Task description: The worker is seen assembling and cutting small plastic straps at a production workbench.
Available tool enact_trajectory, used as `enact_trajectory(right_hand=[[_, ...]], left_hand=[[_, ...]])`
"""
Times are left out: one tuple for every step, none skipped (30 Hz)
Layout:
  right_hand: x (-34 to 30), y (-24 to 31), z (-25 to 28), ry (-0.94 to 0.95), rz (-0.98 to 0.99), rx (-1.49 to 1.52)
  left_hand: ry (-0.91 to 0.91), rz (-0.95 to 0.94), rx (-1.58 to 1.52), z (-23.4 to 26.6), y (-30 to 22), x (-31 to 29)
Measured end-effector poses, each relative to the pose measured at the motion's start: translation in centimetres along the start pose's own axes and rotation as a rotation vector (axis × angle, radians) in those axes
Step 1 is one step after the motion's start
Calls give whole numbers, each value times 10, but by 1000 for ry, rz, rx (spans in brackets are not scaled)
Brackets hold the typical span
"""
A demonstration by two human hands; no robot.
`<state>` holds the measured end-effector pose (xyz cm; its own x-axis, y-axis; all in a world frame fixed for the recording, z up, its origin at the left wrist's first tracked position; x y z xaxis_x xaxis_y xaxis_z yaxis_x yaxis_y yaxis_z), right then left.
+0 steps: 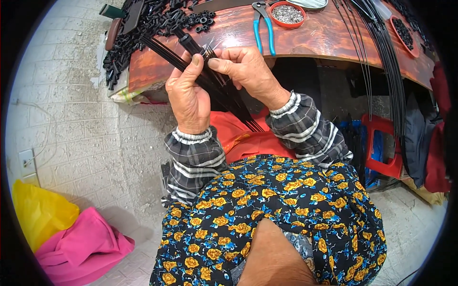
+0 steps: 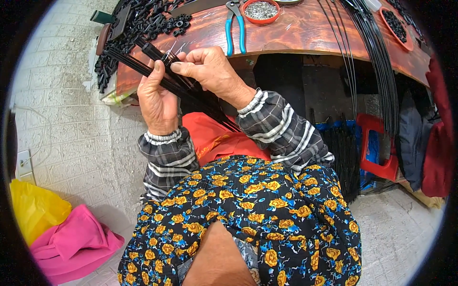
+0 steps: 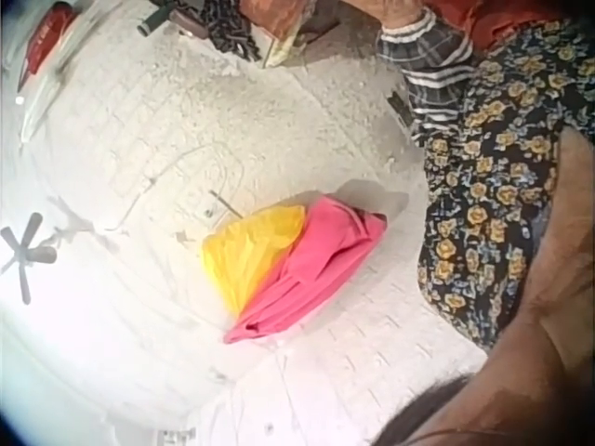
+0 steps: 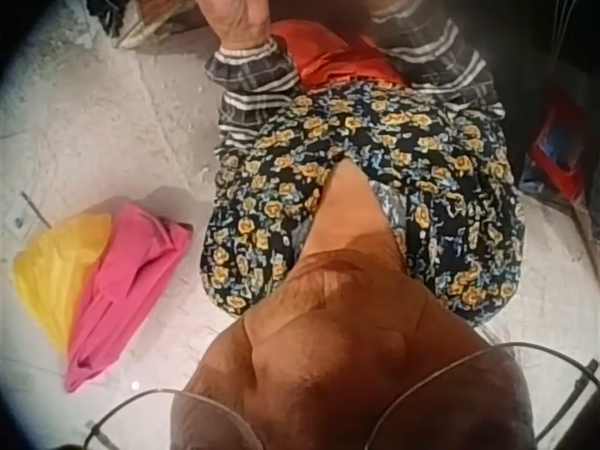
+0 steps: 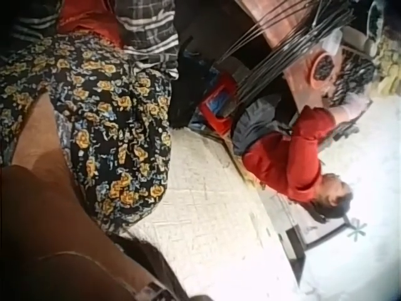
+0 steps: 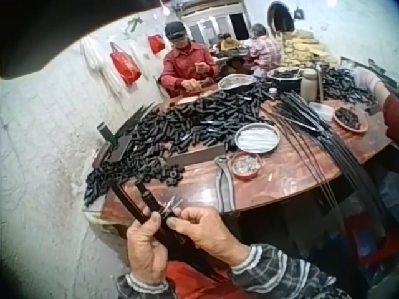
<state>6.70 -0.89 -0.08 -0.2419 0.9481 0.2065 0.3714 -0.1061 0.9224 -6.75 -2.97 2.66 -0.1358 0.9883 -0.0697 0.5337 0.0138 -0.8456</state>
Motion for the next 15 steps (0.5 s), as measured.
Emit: enact_trajectory(right_hand=[[-1, 1, -1, -11, -15, -3], [-3, 2, -4, -9, -13, -2], [-4, 3, -8, -34, 22, 0], [-5, 3, -10, -63, 59, 0], [-6, 2, -12, -64, 62, -2], [-7, 2, -14, -54, 92, -27], [-9, 2, -15, -45, 122, -52], [-10, 3, -15, -45, 112, -57], [-10, 2, -15, -47, 113, -59], [-9, 0, -17, -77, 156, -102], [-10, 0, -18, -109, 198, -145], [-10, 0, -18, -109, 198, -144], [-10, 3, -20, -114, 191, -201], [-11, 5, -21, -119, 184, -257], [-10, 6, -23, -118, 184, -253]], left_hand=[[0, -3, 1, -1, 0, -1], [2, -24, 7, -2, -1, -2], [3, -46, 14, -2, -2, -4], [7, -47, 13, -3, -2, -4], [-13, -73, 49, -2, -3, -5], [-33, -100, 86, -2, -4, -6], [-31, -100, 85, -6, -5, -7], [-51, -154, 172, -13, -9, -9], [-71, -207, 259, -18, -11, -11], [-69, -202, 237, -17, -12, -9], [-70, -203, 238, -17, -12, -8], [-80, -182, 168, -15, -10, -7], [-91, -164, 101, -13, -11, -6], [-67, -143, 71, -10, -11, -4], [-69, -144, 74, -7, -11, -3]])
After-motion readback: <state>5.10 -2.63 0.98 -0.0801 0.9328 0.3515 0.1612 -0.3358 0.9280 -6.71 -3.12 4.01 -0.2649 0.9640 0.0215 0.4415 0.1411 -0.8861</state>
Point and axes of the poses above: each hand's wrist, its own x-axis towards the middle knuckle, its own z-axis out of the back of the hand, y = z × x, the point moved 2 cm from there along x, towards the middle knuckle, and after that the axes turned 5 degrees about z, right-handed, at the moved point
